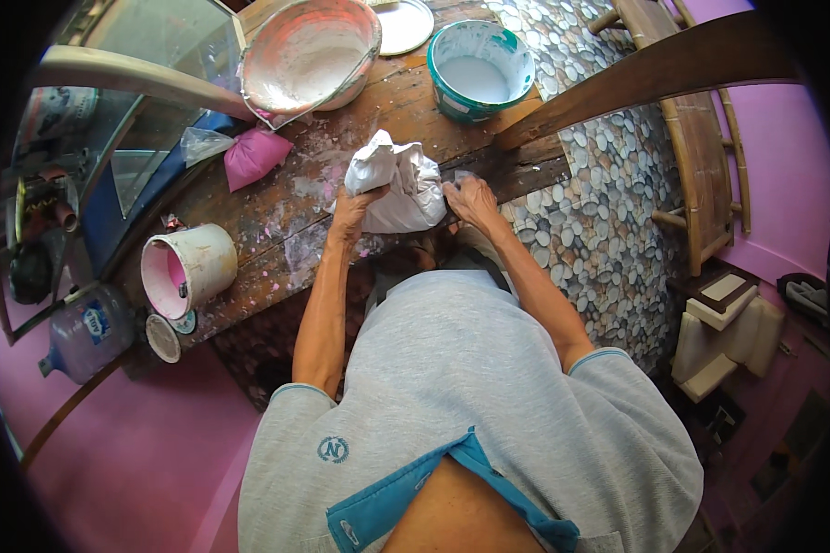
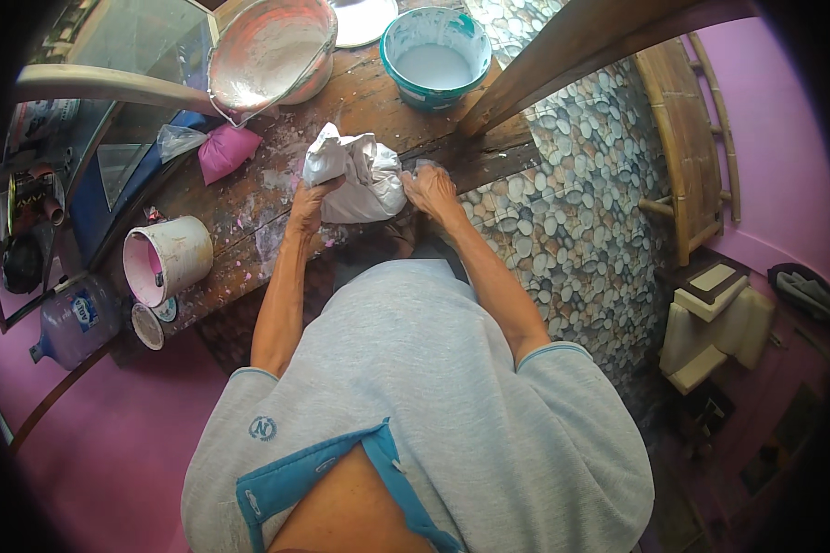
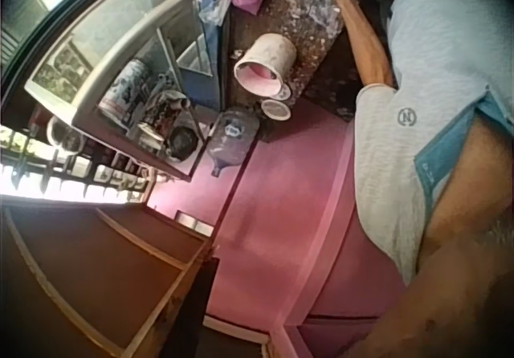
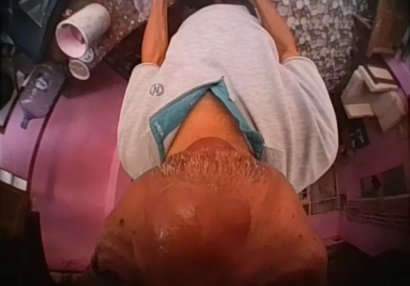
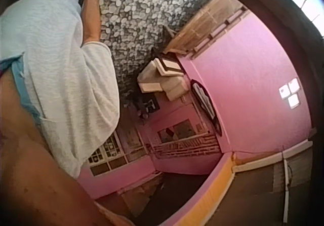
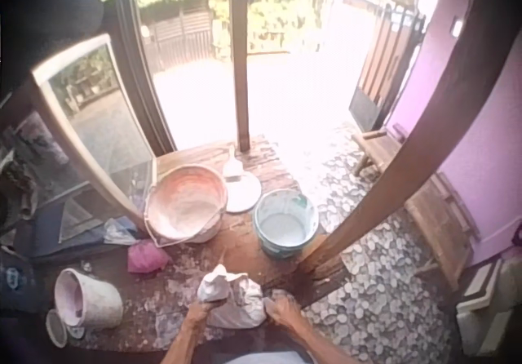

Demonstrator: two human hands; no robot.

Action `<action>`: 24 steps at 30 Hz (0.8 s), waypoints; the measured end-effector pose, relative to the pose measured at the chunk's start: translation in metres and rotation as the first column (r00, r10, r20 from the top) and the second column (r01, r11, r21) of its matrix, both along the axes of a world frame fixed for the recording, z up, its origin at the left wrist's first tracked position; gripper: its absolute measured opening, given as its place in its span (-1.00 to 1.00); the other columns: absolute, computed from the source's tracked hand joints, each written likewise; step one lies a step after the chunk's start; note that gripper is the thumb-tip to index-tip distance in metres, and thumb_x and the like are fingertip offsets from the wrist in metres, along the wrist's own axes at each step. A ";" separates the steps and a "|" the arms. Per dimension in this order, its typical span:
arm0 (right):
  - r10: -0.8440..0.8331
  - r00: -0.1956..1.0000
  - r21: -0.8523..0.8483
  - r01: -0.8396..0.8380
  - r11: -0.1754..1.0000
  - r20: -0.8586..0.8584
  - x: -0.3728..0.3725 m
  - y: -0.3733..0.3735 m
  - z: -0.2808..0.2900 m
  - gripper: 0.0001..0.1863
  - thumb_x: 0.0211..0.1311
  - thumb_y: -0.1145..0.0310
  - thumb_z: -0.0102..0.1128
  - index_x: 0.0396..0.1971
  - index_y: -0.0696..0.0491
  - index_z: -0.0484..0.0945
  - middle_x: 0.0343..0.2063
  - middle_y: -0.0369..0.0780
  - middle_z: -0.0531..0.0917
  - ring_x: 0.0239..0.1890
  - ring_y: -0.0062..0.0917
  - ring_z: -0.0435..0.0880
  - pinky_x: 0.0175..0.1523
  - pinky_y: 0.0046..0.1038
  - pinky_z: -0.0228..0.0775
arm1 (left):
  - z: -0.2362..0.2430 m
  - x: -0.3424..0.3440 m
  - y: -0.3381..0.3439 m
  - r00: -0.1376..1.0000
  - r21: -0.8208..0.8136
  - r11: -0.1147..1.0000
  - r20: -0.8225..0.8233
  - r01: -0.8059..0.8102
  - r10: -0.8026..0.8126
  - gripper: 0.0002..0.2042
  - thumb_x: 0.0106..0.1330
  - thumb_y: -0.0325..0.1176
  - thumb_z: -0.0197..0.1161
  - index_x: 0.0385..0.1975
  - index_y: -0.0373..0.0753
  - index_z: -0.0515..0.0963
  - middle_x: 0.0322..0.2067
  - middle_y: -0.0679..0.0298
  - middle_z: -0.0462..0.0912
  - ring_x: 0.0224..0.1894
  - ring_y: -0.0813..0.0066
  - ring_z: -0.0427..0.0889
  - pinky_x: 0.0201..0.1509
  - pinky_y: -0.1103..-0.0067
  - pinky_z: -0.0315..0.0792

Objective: The person handles a white cloth and a white bag on a workbench, then uses a paintbrush to stir pink paint inside a small bucket.

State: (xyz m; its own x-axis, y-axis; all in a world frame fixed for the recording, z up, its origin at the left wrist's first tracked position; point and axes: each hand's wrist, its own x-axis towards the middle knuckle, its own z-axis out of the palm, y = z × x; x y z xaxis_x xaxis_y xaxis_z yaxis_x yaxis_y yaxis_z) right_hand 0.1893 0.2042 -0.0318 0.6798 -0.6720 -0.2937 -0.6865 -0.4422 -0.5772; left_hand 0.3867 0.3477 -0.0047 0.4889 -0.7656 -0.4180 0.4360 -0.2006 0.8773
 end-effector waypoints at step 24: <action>-0.918 0.341 0.906 0.291 0.308 0.203 0.058 -0.062 0.065 -0.76 0.04 0.27 0.20 -0.45 0.16 0.50 -0.58 -0.18 0.62 -0.57 -0.52 0.63 -0.44 -0.60 0.47 | -0.006 0.007 0.006 0.992 0.068 0.994 -0.100 0.082 -0.075 -0.58 -0.08 -0.56 0.41 -0.13 -0.29 0.56 -0.24 0.33 0.63 -0.16 0.48 0.55 0.04 0.54 0.34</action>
